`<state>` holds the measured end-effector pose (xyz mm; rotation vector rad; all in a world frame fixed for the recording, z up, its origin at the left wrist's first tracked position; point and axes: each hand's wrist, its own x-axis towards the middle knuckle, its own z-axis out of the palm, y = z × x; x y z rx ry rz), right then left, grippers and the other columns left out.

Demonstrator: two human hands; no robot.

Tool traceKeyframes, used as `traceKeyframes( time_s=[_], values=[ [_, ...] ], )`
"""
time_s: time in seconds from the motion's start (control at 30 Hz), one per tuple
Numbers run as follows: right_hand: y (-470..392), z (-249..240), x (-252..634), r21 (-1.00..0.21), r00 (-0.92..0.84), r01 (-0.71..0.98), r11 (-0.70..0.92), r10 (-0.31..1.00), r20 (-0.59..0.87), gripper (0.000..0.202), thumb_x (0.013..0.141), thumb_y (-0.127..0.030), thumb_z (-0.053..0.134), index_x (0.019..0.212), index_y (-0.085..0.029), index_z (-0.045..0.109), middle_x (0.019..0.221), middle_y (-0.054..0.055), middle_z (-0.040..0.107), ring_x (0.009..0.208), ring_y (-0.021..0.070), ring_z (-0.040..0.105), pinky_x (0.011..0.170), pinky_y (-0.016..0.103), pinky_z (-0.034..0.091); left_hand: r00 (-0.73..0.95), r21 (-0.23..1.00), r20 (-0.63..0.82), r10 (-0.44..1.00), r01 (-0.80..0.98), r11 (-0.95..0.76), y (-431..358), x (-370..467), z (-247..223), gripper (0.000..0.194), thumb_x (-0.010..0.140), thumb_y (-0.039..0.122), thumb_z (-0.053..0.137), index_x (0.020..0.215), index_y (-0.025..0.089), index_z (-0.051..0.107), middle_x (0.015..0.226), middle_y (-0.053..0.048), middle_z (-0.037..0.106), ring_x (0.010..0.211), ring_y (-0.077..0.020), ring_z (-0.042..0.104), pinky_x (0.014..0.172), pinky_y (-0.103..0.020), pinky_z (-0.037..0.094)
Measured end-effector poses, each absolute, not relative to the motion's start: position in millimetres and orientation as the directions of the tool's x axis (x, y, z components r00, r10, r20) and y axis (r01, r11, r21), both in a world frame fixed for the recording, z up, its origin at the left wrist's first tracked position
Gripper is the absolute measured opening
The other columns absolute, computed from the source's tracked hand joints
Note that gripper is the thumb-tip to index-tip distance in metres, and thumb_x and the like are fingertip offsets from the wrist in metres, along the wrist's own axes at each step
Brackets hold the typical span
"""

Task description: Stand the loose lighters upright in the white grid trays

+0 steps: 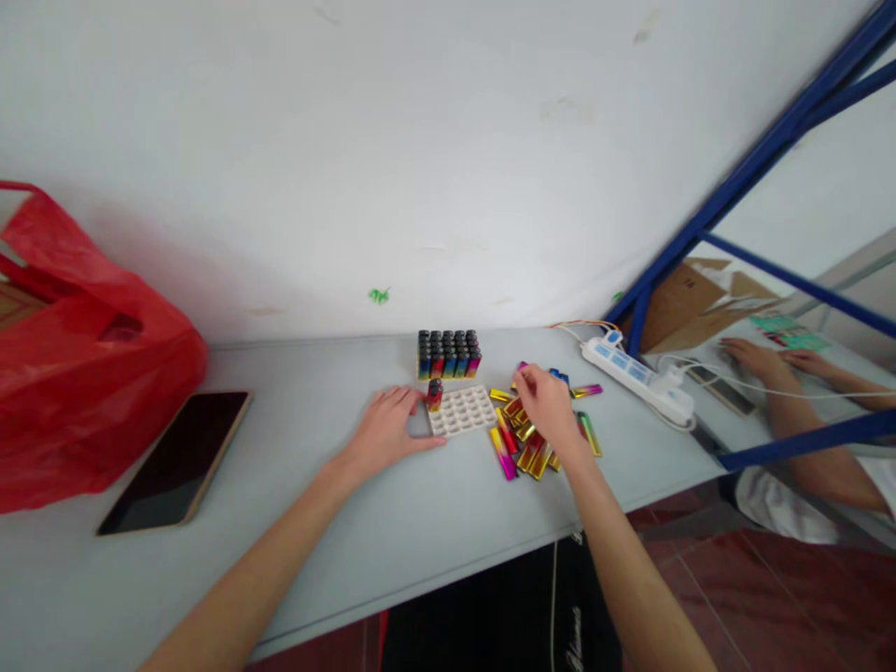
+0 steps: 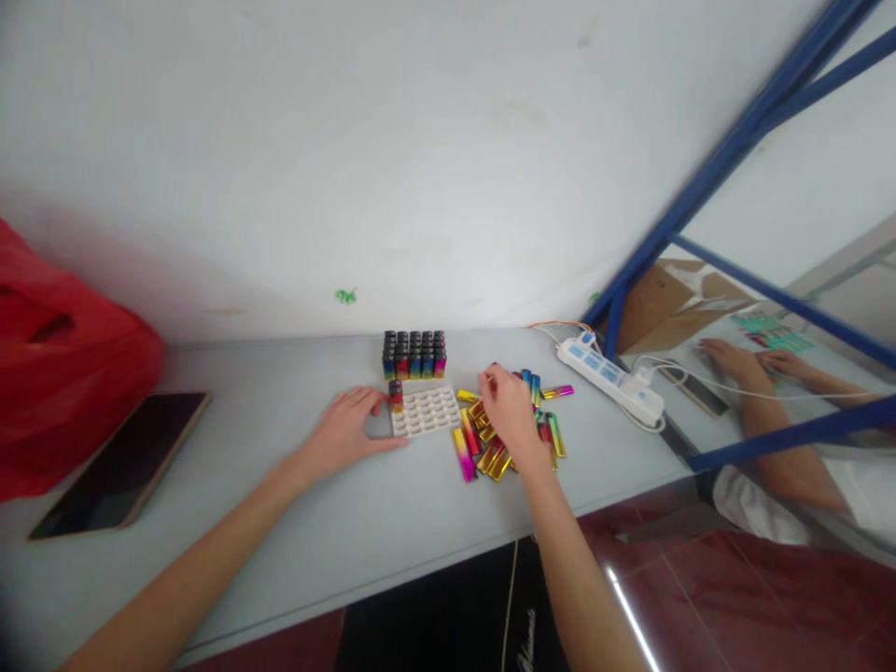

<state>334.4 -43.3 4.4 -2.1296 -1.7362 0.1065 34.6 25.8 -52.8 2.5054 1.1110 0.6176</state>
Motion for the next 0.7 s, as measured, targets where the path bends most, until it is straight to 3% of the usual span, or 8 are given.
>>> traceKeyframes(
  time_s=[0.1,0.23,0.4,0.5,0.57,0.7],
  values=[
    [-27,2,354,-0.32,0.336,0.907,-0.273,0.928,0.161,0.029,0.114,-0.033,0.053,0.127,-0.016,0.073,0.118,0.018,0.081,0.112,0.0303,0.074,0.1,0.04,0.051,0.606,0.457,0.238,0.759,0.619,-0.638,28,34,-52,0.067,0.079,0.085,0.082,0.098,0.023,0.065,0.098,-0.005,0.073,0.096,-0.0313,0.069,0.091,-0.045,0.052],
    [4,-4,355,-0.322,0.338,0.901,-0.291,0.936,0.097,0.03,0.106,-0.029,0.067,0.132,-0.016,0.073,0.129,0.025,0.078,0.126,0.0395,0.07,0.11,0.053,0.047,0.612,0.459,0.254,0.749,0.605,-0.65,29,33,-50,0.064,0.08,0.082,0.082,0.099,0.023,0.067,0.096,-0.005,0.074,0.093,-0.0301,0.07,0.091,-0.045,0.054],
    [30,0,357,-0.472,0.238,0.862,-0.183,0.97,0.058,0.032,0.098,-0.017,0.068,0.13,-0.014,0.072,0.122,0.022,0.079,0.125,0.036,0.069,0.113,0.049,0.047,0.612,0.441,0.227,0.758,0.629,-0.64,27,36,-43,0.063,0.078,0.08,0.084,0.098,0.022,0.067,0.097,-0.006,0.074,0.092,-0.0305,0.07,0.092,-0.045,0.055],
    [35,4,361,-0.62,0.153,0.781,-0.073,0.985,0.077,0.015,0.101,-0.032,0.067,0.104,-0.018,0.07,0.107,0.014,0.077,0.113,0.0303,0.071,0.107,0.043,0.051,0.612,0.436,0.195,0.767,0.646,-0.627,25,37,-38,0.062,0.077,0.077,0.087,0.096,0.023,0.065,0.098,-0.007,0.073,0.093,-0.0314,0.071,0.091,-0.045,0.055],
    [35,5,359,-0.726,0.102,0.687,-0.004,0.991,0.09,0.029,0.105,-0.049,0.059,0.095,-0.022,0.063,0.1,0.009,0.074,0.097,0.0249,0.072,0.097,0.039,0.056,0.612,0.431,0.182,0.77,0.655,-0.621,23,37,-35,0.061,0.076,0.075,0.089,0.096,0.023,0.065,0.098,-0.007,0.073,0.094,-0.0318,0.071,0.091,-0.045,0.055],
    [29,-1,343,-0.884,0.043,0.463,0.068,0.994,0.1,0.051,0.106,-0.076,0.038,0.101,-0.027,0.05,0.087,-0.002,0.064,0.064,0.0153,0.06,0.066,0.031,0.055,0.613,0.426,0.17,0.772,0.66,-0.618,22,36,-35,0.06,0.077,0.074,0.09,0.096,0.023,0.065,0.099,-0.007,0.073,0.096,-0.0326,0.072,0.092,-0.045,0.054]
  ],
)
